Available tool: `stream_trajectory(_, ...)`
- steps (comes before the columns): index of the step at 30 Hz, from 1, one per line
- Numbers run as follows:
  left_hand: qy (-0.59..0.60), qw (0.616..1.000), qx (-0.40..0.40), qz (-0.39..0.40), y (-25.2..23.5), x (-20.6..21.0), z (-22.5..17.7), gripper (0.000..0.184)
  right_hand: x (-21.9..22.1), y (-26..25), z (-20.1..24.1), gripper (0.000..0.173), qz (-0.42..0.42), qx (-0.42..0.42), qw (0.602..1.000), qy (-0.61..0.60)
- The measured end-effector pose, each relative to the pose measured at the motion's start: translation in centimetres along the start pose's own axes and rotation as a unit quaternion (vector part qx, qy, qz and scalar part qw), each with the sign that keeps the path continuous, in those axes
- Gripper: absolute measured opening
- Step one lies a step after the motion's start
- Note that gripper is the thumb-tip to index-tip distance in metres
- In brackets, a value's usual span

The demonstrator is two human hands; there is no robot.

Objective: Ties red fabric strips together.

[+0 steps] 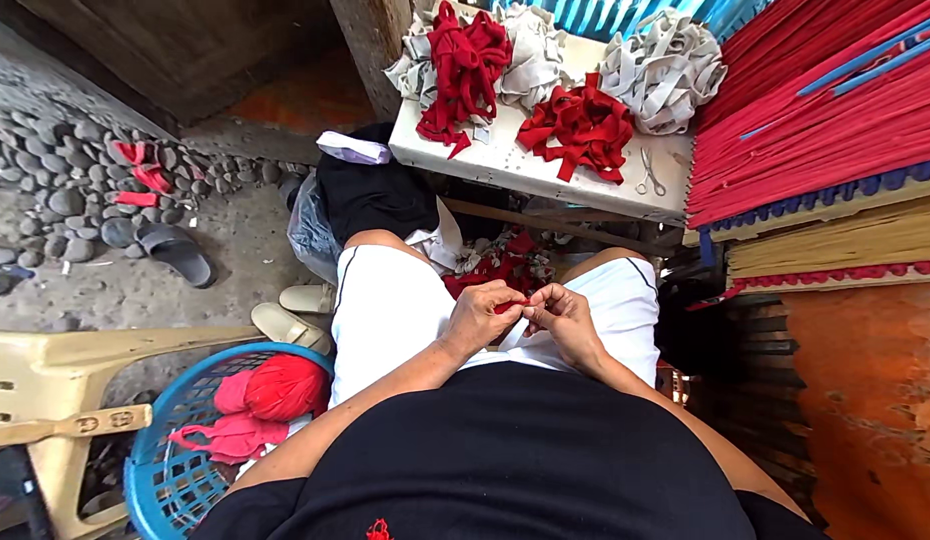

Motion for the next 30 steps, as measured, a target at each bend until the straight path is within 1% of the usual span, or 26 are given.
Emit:
stream_trajectory(3, 0.014, 1.0, -0.005, -0.001, 0.0, -0.2, -0.2, 0.011, -0.1, 0.0, 0.7, 0.026, 0.029, -0.023, 0.999, 0.012)
stream_trajectory(6, 0.03, 1.0, -0.006, 0.0, 0.0, -0.3, -0.2, 0.011, -0.8, -0.4, 1.0, 0.026, 0.039, -0.061, 0.995, 0.066)
stream_trajectory(10, 0.047, 0.999, -0.014, 0.006, -0.1, -0.4, -0.1, 0.01, -1.5, -1.0, 1.4, 0.03, 0.045, -0.085, 0.98, 0.173)
stream_trajectory(12, 0.056, 0.998, -0.012, 0.008, -0.1, -0.3, -0.2, 0.01, -1.5, -1.1, 1.4, 0.024, 0.057, -0.098, 0.973, 0.202)
stream_trajectory(14, 0.059, 0.998, -0.009, 0.009, -0.1, -0.3, -0.3, 0.011, -1.4, -1.2, 1.5, 0.008, 0.066, -0.111, 0.968, 0.215)
stream_trajectory(15, 0.055, 0.998, -0.007, 0.009, -0.1, -0.3, -0.3, 0.011, -1.5, -1.3, 1.5, 0.006, 0.072, -0.115, 0.966, 0.22)
stream_trajectory(17, 0.046, 0.999, -0.006, 0.009, -0.1, -0.4, -0.3, 0.01, -1.8, -1.4, 1.8, 0.01, 0.085, -0.109, 0.967, 0.214)
stream_trajectory(22, 0.042, 0.999, -0.018, 0.016, 0.0, -0.3, -0.2, 0.011, -2.5, -1.1, 2.9, 0.014, 0.115, -0.044, 0.987, 0.105)
stream_trajectory(24, 0.032, 0.999, -0.009, 0.014, 0.0, -0.3, -0.3, 0.012, -2.5, -1.1, 3.4, 0.016, 0.122, -0.038, 0.988, 0.09)
stream_trajectory(27, 0.007, 1.0, 0.009, 0.019, 0.0, -0.2, -0.5, 0.013, -2.5, -1.1, 4.0, 0.014, 0.124, -0.066, 0.983, 0.122)
stream_trajectory(30, -0.011, 0.999, 0.011, 0.042, 0.2, -0.1, -0.4, 0.014, -2.4, -1.1, 4.3, 0.013, 0.125, -0.107, 0.973, 0.164)
Point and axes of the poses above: each hand's wrist, its own y-axis away from the middle knuckle, its own x-axis out of the palm, z = x × y, the point moved 4 cm from there along -y, towards the middle knuckle, and after that the axes turned 5 degrees about -z, right-handed, at the moved point
